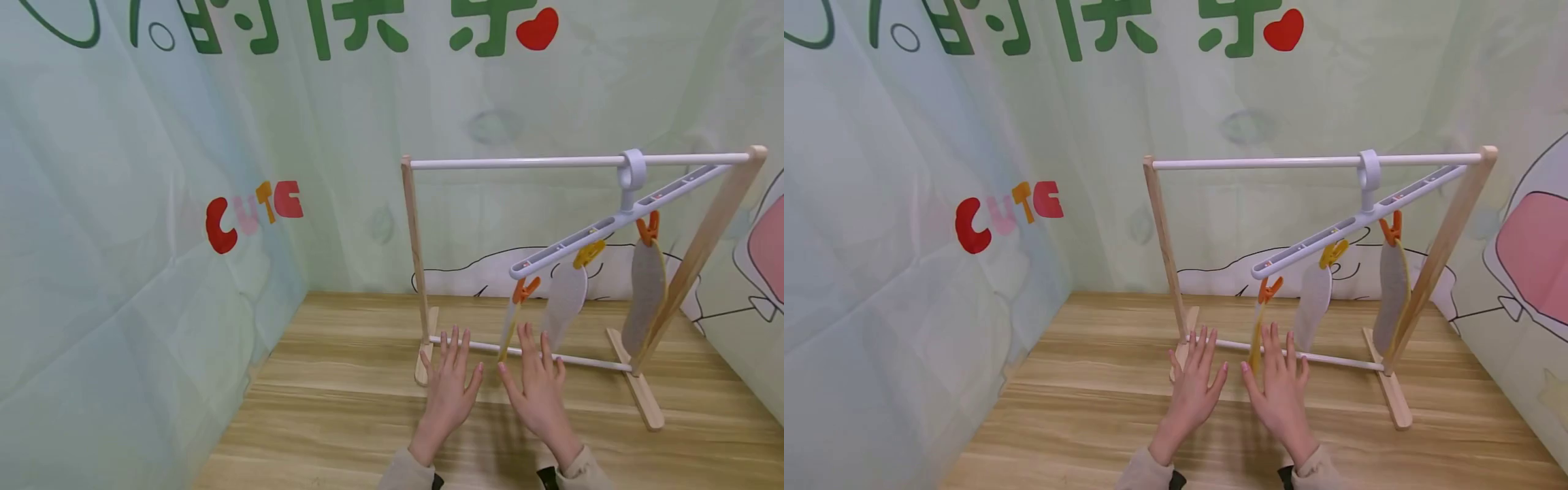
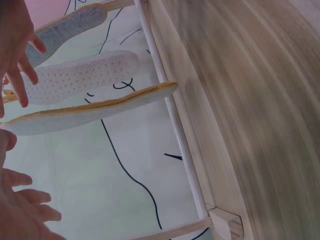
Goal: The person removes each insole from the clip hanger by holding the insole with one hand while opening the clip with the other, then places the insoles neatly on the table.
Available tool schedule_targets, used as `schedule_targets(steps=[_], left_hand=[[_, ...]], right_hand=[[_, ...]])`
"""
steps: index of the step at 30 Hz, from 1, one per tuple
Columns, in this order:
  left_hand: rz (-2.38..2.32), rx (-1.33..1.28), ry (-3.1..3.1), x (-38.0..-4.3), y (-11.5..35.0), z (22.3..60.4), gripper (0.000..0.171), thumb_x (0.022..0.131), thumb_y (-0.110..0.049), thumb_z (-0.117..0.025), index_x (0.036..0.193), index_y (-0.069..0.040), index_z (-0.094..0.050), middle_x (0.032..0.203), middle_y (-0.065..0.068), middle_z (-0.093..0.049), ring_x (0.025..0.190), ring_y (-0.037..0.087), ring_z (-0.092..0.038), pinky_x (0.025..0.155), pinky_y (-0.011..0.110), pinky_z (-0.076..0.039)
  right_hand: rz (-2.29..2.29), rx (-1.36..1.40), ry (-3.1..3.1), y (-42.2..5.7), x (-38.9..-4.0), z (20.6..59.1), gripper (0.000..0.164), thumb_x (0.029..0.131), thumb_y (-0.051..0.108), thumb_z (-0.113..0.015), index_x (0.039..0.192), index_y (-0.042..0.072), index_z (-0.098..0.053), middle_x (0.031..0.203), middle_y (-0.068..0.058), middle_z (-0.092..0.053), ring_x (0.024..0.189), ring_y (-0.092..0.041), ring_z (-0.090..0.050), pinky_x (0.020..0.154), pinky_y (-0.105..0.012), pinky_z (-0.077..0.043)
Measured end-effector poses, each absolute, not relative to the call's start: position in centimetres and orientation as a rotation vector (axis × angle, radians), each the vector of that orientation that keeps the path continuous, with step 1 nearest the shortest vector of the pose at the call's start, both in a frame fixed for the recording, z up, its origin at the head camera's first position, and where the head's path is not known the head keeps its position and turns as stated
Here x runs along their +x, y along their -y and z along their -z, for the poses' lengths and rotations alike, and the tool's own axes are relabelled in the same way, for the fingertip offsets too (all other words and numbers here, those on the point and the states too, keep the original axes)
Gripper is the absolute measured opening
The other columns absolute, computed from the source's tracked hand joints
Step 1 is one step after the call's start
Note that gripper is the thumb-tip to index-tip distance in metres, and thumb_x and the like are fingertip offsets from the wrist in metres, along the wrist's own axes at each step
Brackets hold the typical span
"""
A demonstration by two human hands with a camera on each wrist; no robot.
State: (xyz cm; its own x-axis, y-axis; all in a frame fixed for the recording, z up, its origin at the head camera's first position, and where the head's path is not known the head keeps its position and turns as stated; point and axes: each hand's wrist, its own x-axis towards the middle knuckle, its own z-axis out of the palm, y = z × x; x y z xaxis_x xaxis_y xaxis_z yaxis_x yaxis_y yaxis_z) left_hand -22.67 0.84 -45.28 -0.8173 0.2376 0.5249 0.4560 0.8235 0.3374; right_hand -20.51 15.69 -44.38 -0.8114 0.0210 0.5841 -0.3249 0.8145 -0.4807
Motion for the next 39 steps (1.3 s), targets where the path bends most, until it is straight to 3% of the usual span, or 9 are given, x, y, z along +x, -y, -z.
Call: schedule_targets(steps=[15, 20, 26, 39], left_hand=[[0.627, -0.536, 2.511, -23.1, -1.3, 45.5, 0.056, 0.091, -0.036, -0.043, 0.140, -0.011, -0.028, 0.144, 0.010, -0.030, 0.133, 0.031, -0.028, 0.097, 0.068, -0.019], [0.595, -0.545, 2.509, -23.3, -1.6, 45.4, 0.058, 0.090, -0.038, -0.044, 0.139, -0.011, -0.029, 0.143, 0.011, -0.032, 0.131, 0.030, -0.031, 0.098, 0.066, -0.022], [0.601, -0.573, 2.494, -23.6, -2.0, 45.4, 0.058, 0.089, -0.038, -0.047, 0.138, -0.011, -0.031, 0.141, 0.010, -0.035, 0.128, 0.031, -0.036, 0.097, 0.067, -0.022], [0.590, -0.652, 2.313, -23.9, -2.6, 45.9, 0.049, 0.083, -0.032, -0.058, 0.128, -0.015, -0.048, 0.130, 0.011, -0.050, 0.119, 0.032, -0.047, 0.092, 0.069, -0.025]], right_hand=[[-0.833, 0.217, 2.380, -16.2, -21.0, 44.3, 0.070, 0.088, 0.028, -0.051, 0.144, 0.015, -0.012, 0.145, -0.020, -0.022, 0.130, -0.047, -0.016, 0.095, -0.065, -0.012], [-0.863, 0.229, 2.324, -16.2, -21.6, 44.3, 0.071, 0.085, 0.024, -0.056, 0.142, 0.007, -0.017, 0.145, -0.020, -0.022, 0.128, -0.046, -0.022, 0.095, -0.063, -0.015], [-0.871, 0.230, 2.277, -16.2, -22.2, 44.0, 0.073, 0.083, 0.021, -0.059, 0.142, 0.006, -0.019, 0.143, -0.023, -0.025, 0.125, -0.045, -0.028, 0.093, -0.062, -0.020], [-0.915, 0.329, 2.137, -16.5, -23.3, 43.1, 0.067, 0.081, 0.011, -0.059, 0.137, -0.005, -0.025, 0.133, -0.029, -0.038, 0.115, -0.044, -0.040, 0.091, -0.062, -0.028]])
